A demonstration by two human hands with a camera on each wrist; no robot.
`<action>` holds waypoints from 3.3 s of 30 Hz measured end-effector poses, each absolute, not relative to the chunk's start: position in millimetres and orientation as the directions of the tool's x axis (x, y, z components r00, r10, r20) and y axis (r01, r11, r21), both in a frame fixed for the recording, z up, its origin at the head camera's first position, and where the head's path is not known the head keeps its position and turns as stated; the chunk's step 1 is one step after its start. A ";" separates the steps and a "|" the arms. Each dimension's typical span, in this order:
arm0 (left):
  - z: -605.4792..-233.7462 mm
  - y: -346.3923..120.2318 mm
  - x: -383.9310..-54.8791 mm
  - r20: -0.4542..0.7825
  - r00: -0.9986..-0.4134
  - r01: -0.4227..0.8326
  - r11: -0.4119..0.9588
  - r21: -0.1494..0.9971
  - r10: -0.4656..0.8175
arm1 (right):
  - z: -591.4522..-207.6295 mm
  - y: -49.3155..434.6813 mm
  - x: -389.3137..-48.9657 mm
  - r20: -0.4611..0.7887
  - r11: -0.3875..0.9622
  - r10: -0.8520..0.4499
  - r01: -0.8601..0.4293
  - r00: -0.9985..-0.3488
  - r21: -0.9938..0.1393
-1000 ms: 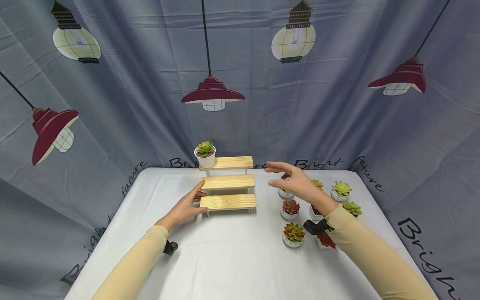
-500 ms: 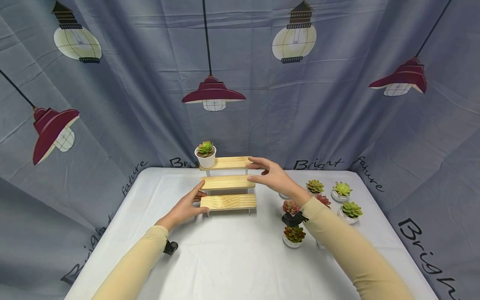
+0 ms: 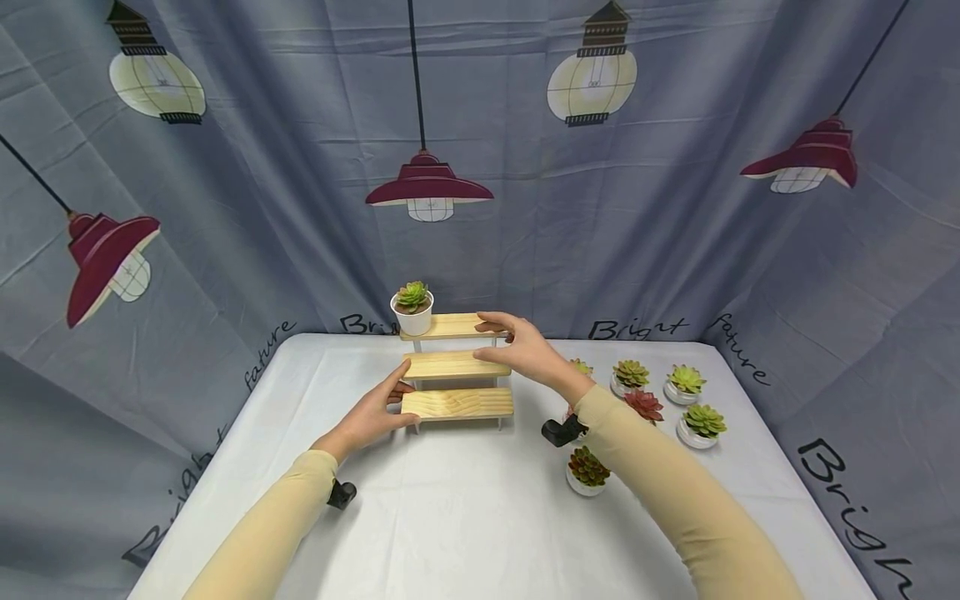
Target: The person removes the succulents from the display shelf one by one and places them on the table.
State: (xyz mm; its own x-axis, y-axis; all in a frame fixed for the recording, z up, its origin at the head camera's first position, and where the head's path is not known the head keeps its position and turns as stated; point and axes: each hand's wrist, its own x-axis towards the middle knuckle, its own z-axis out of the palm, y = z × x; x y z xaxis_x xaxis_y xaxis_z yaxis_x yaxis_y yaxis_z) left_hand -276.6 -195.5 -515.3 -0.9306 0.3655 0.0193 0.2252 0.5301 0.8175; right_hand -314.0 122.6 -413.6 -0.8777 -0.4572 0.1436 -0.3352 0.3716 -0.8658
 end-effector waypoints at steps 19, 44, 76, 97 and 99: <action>-516.1 -199.0 -278.5 0.023 -0.928 0.237 0.542 0.806 0.371 | -422.2 73.5 -334.0 0.194 0.422 -0.375 -0.354 -0.906 -0.835; -515.4 -197.9 -277.6 0.017 -0.923 0.232 0.521 0.821 0.384 | -428.0 9.6 -354.5 0.177 0.586 -0.182 -0.251 -0.967 -0.770; -516.2 -198.4 -277.6 0.024 -0.926 0.234 0.521 0.821 0.378 | -429.9 -7.5 -360.9 0.190 0.639 -0.131 -0.230 -0.973 -0.734; -514.5 -195.4 -278.1 0.033 -0.925 0.247 0.535 0.808 0.378 | -410.9 21.7 -350.9 0.222 0.534 -0.108 -0.245 -0.969 -0.809; -514.6 -195.4 -278.0 0.031 -0.926 0.243 0.532 0.811 0.377 | -409.9 25.6 -348.8 0.215 0.520 -0.112 -0.242 -0.970 -0.819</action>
